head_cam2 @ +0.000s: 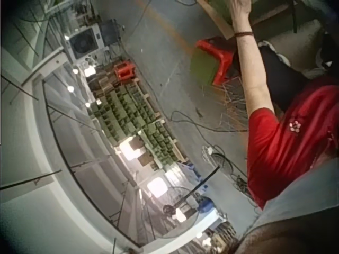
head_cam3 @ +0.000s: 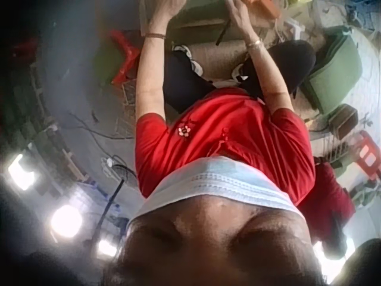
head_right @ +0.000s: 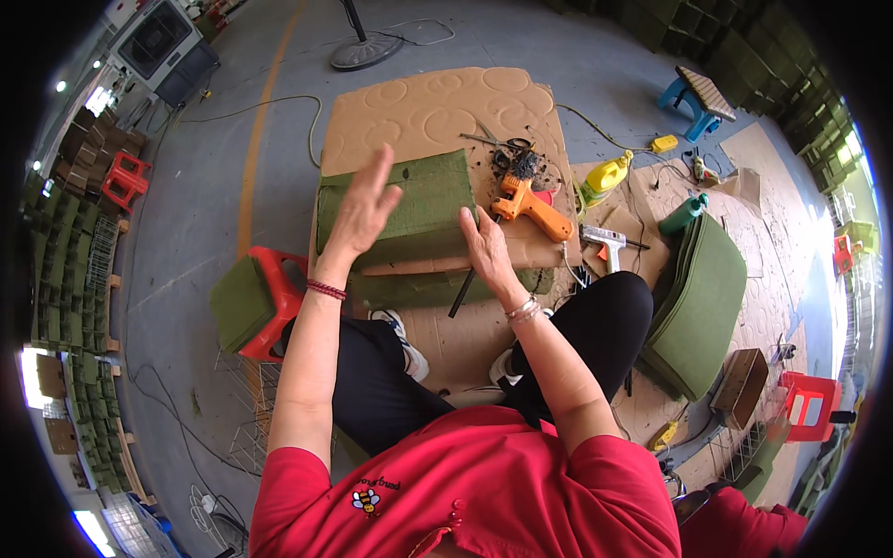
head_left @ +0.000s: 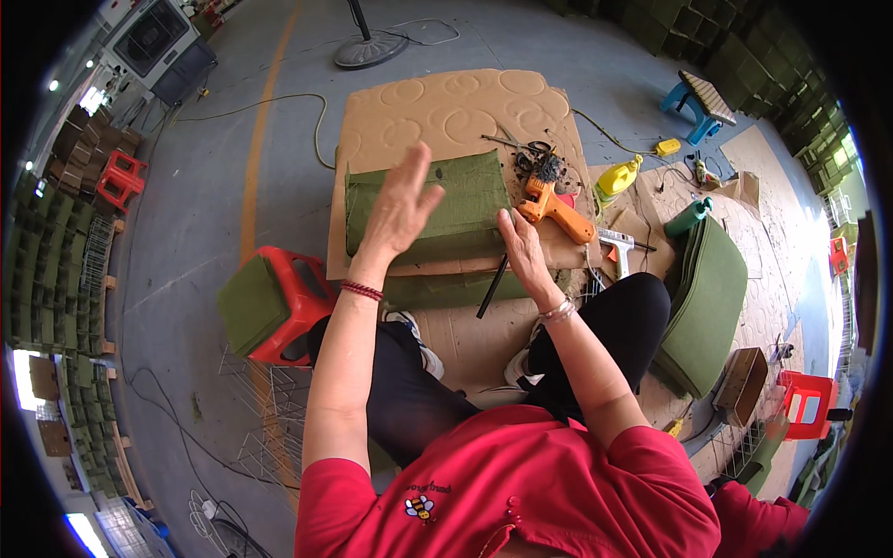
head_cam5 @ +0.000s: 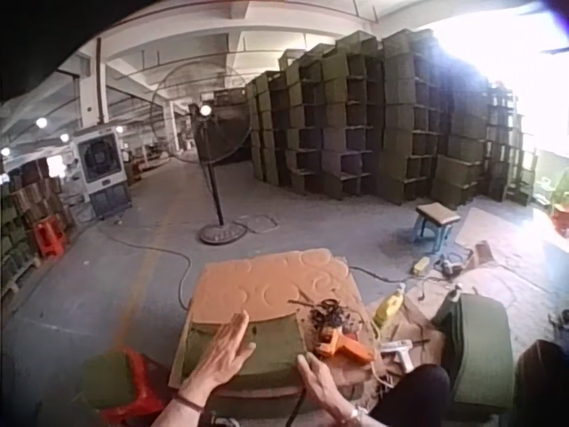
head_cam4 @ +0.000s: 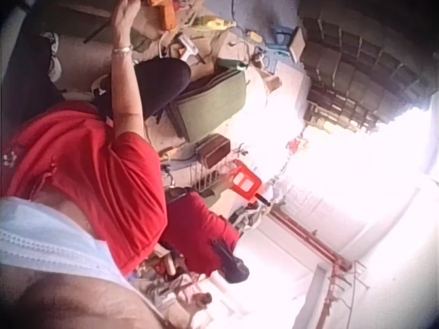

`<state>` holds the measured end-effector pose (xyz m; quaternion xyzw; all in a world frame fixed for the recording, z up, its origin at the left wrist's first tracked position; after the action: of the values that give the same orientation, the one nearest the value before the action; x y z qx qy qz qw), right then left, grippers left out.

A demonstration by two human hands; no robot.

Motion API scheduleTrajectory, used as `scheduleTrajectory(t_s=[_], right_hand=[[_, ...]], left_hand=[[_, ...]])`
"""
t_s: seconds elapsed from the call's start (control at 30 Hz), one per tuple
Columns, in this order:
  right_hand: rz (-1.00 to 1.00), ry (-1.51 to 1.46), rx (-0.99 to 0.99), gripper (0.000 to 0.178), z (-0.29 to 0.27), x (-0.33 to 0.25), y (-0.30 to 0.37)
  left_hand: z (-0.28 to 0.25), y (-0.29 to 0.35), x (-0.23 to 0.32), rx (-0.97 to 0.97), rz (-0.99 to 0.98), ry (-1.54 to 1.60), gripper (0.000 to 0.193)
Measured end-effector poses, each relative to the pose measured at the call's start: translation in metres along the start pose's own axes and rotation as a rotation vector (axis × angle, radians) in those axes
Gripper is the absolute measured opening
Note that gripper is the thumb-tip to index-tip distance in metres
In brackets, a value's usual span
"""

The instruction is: The recorder assembles green foam blocks using a wire frame and a glue gun.

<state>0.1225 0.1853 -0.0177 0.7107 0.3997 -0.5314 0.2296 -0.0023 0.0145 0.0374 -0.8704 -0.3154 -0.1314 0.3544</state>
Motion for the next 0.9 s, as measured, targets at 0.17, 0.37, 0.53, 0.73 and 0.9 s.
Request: scheduleTrajectory(t_s=[0.17,0.37,0.53,0.73,0.9], right_hand=[[-0.019,-0.179,0.006,0.050,0.005,0.013,-0.005],[0.031,-0.062,-0.026,0.050,0.003,0.012,-0.009],[0.057,-0.330,-0.110,0.041,0.005,0.016,-0.019],[0.206,-0.599,-0.240,0.029,0.004,0.002,-0.030],[0.026,-0.649,-0.299,0.030,0.010,-0.021,-0.038]], left_hand=[[0.026,0.010,-0.003,-0.229,0.114,-0.293,0.070],[0.007,0.001,0.006,0.104,0.123,-0.081,0.070],[0.027,0.012,0.000,-0.196,0.083,-0.303,0.067],[-0.028,0.001,-0.013,0.167,-0.203,0.170,0.056],[-0.057,0.033,-0.096,0.489,-0.636,-0.194,0.068]])
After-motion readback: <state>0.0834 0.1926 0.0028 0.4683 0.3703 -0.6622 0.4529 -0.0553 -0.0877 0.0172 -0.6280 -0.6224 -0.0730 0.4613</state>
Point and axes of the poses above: each hand's wrist, its own y-axis away from the middle knuckle, its own z-axis out of the palm, x = y × z, the point moved 2 cm from there along -y, towards the middle knuckle, and after that the axes turned 10 degrees about x, right-handed, at the moved point
